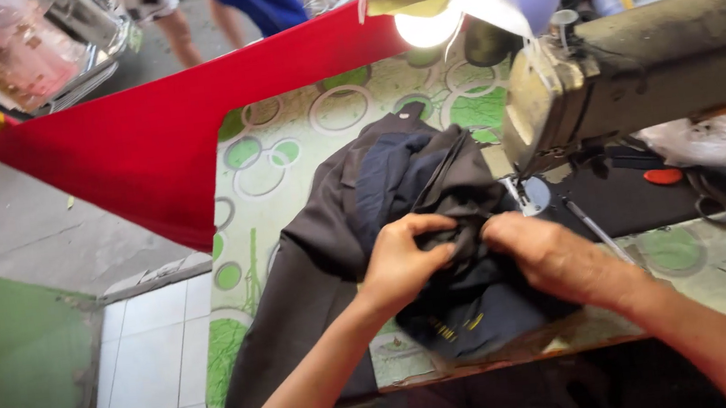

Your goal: Trimming loose threads from a pair of trousers using a hand-held thread cutter at a sewing workstation.

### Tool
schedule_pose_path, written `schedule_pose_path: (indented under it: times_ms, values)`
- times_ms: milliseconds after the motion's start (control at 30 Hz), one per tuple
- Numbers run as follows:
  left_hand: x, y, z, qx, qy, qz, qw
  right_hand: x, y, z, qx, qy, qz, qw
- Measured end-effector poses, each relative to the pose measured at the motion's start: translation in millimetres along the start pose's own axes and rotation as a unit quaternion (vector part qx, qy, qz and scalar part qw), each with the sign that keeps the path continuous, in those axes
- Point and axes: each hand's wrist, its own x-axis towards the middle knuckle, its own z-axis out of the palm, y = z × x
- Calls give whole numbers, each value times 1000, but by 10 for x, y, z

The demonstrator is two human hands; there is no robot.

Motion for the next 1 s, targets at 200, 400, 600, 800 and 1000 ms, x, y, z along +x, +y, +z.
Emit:
schedule_pose_path:
  times_ms: [200, 400, 600, 800, 1000]
  values:
    - [360, -210, 374, -98, 48, -9, 994, 201, -249, -303, -52, 10, 31, 998]
    - [154, -93, 221, -128, 47, 13, 991, 353, -589, -505, -24, 110, 70, 991]
    - [85, -72, 170, -102, 49, 32, 993, 610, -515, -164, -15, 88, 29, 996]
    - [37, -44, 118, -135, 39, 47, 989, 601, -435, -129, -91, 79, 18, 993]
    - [12, -11, 91, -374, -27, -23, 927, 556, -407, -153, 54, 68, 143, 986]
